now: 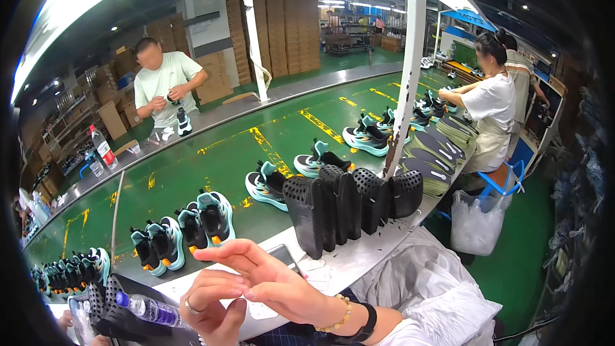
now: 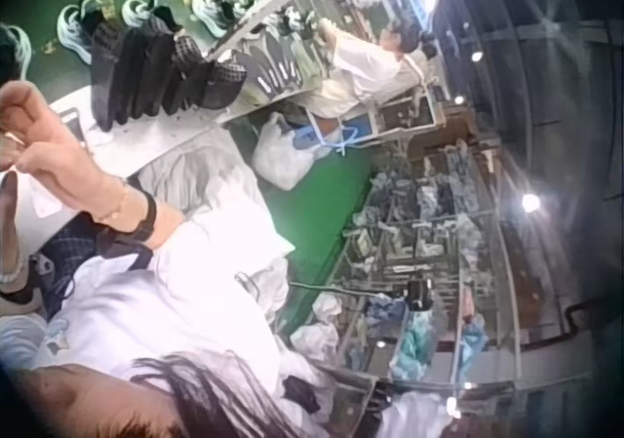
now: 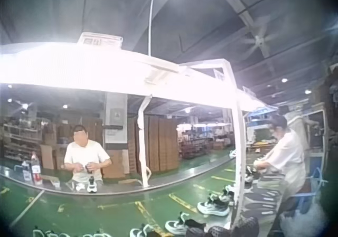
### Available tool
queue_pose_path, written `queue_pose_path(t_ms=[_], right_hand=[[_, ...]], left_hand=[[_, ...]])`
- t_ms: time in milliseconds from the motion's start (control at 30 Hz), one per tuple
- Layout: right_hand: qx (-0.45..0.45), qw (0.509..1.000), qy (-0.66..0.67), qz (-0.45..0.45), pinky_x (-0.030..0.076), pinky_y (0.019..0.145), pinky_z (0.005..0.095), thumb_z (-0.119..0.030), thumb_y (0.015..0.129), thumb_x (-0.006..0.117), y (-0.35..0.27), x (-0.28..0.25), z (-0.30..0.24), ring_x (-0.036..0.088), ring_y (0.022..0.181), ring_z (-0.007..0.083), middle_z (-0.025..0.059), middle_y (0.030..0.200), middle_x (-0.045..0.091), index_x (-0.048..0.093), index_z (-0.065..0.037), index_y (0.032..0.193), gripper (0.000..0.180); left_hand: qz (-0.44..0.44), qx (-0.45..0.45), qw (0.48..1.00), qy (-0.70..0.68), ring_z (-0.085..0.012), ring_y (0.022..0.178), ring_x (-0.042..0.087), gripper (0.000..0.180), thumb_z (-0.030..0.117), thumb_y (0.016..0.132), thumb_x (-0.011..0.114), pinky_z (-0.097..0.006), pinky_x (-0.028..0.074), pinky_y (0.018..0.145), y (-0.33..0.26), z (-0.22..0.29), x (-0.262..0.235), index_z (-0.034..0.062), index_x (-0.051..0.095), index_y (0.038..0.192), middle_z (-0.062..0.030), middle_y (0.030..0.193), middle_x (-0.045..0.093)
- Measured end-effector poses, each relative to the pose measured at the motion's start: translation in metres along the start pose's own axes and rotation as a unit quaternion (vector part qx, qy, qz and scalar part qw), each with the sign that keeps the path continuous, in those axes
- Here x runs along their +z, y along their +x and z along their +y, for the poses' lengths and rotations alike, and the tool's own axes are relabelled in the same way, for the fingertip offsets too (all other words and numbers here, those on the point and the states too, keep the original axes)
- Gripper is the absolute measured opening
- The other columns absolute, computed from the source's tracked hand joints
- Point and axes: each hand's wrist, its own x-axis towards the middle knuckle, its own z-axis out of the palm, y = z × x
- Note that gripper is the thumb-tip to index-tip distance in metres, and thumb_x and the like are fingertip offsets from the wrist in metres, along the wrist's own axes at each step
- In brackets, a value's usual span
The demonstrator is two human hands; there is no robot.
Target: Inspecting and assembling shoe components on a factory production line.
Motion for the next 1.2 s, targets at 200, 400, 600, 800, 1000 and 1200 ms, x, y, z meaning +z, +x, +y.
queue_pose_path(t_ms=[200,400,600,800,1000,1200], right_hand=[[-0.013,1.000,0.013,0.008,0.016,0.110,0.0440,-0.004,0.080,0.051,-0.015,0.012,-0.009,0.024,0.137,0.0333,0.0283,0.145,0.024,0.036,-0.007,0.123,0.046],[-0.086,0.996,0.003,-0.024,0.017,0.111,0.0416,0.010,0.072,0.038,-0.020,0.003,-0.003,0.023,0.138,0.0285,0.0245,0.145,0.026,0.036,-0.004,0.123,0.053],[-0.121,0.988,-0.092,0.003,0.011,0.112,0.0443,0.013,0.067,0.035,-0.024,-0.001,0.001,0.019,0.139,0.0298,0.0260,0.140,0.032,0.038,-0.004,0.115,0.052],[-0.167,0.975,-0.149,0.007,0.007,0.112,0.0479,0.012,0.067,0.031,-0.026,-0.008,0.005,0.014,0.139,0.0341,0.0271,0.135,0.039,0.038,-0.004,0.113,0.049],[-0.141,0.987,-0.064,0.032,0.007,0.111,0.0481,0.012,0.067,0.031,-0.029,-0.012,0.009,0.014,0.139,0.0343,0.0279,0.134,0.039,0.038,-0.004,0.111,0.047],[-0.122,0.991,-0.024,0.044,0.007,0.112,0.0467,0.013,0.068,0.030,-0.032,-0.013,0.007,0.015,0.139,0.0329,0.0279,0.134,0.040,0.037,-0.004,0.111,0.046]], left_hand=[[-0.012,0.052,0.998,0.046,-0.0272,0.079,0.061,0.024,-0.012,0.067,0.066,-0.035,0.050,0.071,0.002,0.013,0.007,-0.0004,0.062,0.087,-0.0126,0.084,0.064],[-0.033,0.091,0.989,0.110,-0.0275,0.077,0.063,0.024,-0.008,0.065,0.069,-0.035,0.051,0.068,0.007,0.019,0.010,0.0024,0.064,0.086,-0.0122,0.082,0.065],[-0.030,0.149,0.962,0.226,-0.0268,0.074,0.063,0.026,-0.004,0.065,0.071,-0.035,0.050,0.065,0.000,0.016,0.011,0.0067,0.064,0.088,-0.0079,0.081,0.065],[-0.037,0.158,0.950,0.267,-0.0258,0.073,0.063,0.025,-0.002,0.066,0.071,-0.036,0.050,0.065,-0.003,0.011,0.016,0.0063,0.063,0.088,-0.0076,0.080,0.064],[-0.040,0.146,0.957,0.249,-0.0257,0.074,0.063,0.023,-0.001,0.066,0.070,-0.036,0.050,0.065,-0.003,0.005,0.018,0.0064,0.062,0.086,-0.0074,0.080,0.064],[-0.060,0.146,0.956,0.246,-0.0255,0.076,0.063,0.023,-0.001,0.066,0.070,-0.036,0.050,0.067,0.000,0.004,0.018,0.0059,0.062,0.086,-0.0065,0.080,0.063]])
